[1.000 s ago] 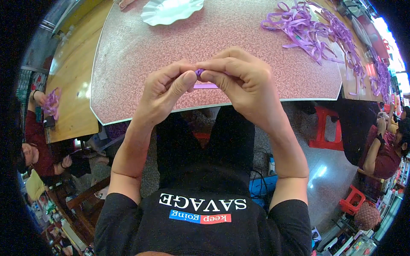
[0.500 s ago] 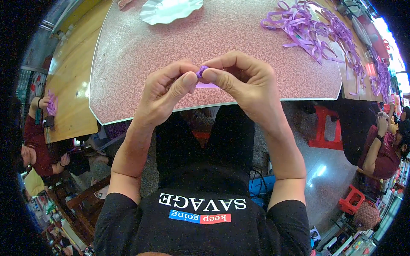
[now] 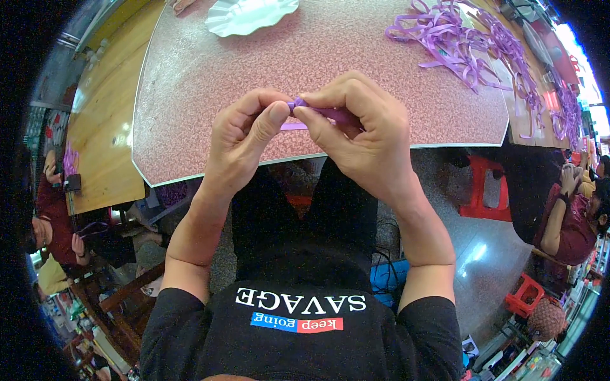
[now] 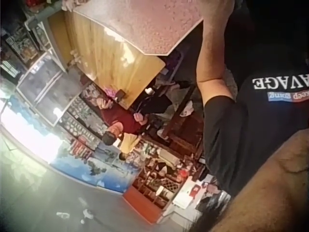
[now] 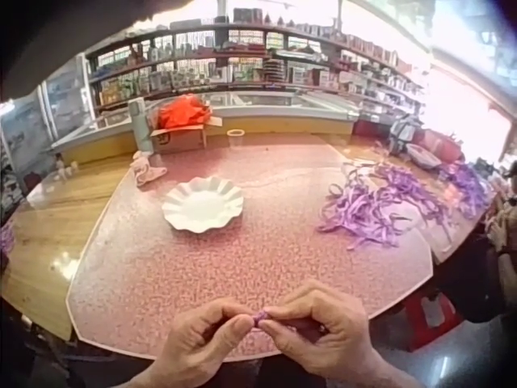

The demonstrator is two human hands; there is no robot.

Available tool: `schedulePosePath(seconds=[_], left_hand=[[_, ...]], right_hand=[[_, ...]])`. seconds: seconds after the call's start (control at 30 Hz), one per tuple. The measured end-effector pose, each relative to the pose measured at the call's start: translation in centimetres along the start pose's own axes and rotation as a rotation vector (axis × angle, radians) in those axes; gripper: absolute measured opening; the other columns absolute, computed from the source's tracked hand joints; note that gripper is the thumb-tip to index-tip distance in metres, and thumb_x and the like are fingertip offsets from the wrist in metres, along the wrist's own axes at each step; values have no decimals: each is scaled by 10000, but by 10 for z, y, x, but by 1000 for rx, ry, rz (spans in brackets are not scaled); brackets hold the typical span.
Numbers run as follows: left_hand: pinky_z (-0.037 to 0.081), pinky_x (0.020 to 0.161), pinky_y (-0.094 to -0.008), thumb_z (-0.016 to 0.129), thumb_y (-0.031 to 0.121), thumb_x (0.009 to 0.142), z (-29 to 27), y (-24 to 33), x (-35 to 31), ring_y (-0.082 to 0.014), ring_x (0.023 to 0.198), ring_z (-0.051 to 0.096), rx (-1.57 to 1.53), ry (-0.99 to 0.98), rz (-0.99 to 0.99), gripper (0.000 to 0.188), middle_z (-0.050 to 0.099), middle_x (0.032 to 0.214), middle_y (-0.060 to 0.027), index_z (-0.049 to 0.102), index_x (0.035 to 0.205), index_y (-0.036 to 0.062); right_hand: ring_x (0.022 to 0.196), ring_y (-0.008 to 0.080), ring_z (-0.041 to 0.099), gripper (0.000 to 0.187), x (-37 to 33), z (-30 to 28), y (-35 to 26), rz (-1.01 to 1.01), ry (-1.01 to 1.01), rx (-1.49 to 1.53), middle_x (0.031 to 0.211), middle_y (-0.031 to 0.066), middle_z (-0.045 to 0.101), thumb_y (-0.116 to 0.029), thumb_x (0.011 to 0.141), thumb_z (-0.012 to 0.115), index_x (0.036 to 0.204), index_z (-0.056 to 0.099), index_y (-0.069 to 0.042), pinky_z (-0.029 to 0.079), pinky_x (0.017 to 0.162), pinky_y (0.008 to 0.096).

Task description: The recorder is manually preparing small purple ribbon loops or knots at a factory workbench.

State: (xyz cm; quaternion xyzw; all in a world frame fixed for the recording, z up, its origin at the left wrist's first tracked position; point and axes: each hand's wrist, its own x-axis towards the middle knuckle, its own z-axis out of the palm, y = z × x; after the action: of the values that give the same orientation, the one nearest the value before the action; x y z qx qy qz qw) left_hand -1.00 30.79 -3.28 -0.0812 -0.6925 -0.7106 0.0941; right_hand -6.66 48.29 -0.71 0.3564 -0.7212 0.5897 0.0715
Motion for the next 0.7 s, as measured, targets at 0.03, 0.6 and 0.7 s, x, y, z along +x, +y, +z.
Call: schedulePosePath(seconds=[0.03,0.6,0.7], left_hand=[[403,603,-197,592,168,987,1,1,0,-32,706,489,-1,-2,0,183,583,784,24,639,1012,-8],[396,673,-192,520,255,1023,7,11,0,-24,728,444,-128,12,81,256,658,969,-15,620,1061,22],[383,663,-194,522,250,1022,7,8,-1,-29,716,435,-161,-8,107,253,648,951,-10,618,1059,19]], right_hand=[[657,49,551,115,0,0,0,-12,3,-22,815,39,619,7,809,745,895,669,14,428,528,192],[688,23,514,156,-2,-13,-6,292,-4,366,842,2,625,-72,895,695,1033,689,2,389,574,167],[641,10,492,182,-5,-16,-2,408,-23,482,783,-26,629,-136,906,702,1046,705,-20,373,547,169]])
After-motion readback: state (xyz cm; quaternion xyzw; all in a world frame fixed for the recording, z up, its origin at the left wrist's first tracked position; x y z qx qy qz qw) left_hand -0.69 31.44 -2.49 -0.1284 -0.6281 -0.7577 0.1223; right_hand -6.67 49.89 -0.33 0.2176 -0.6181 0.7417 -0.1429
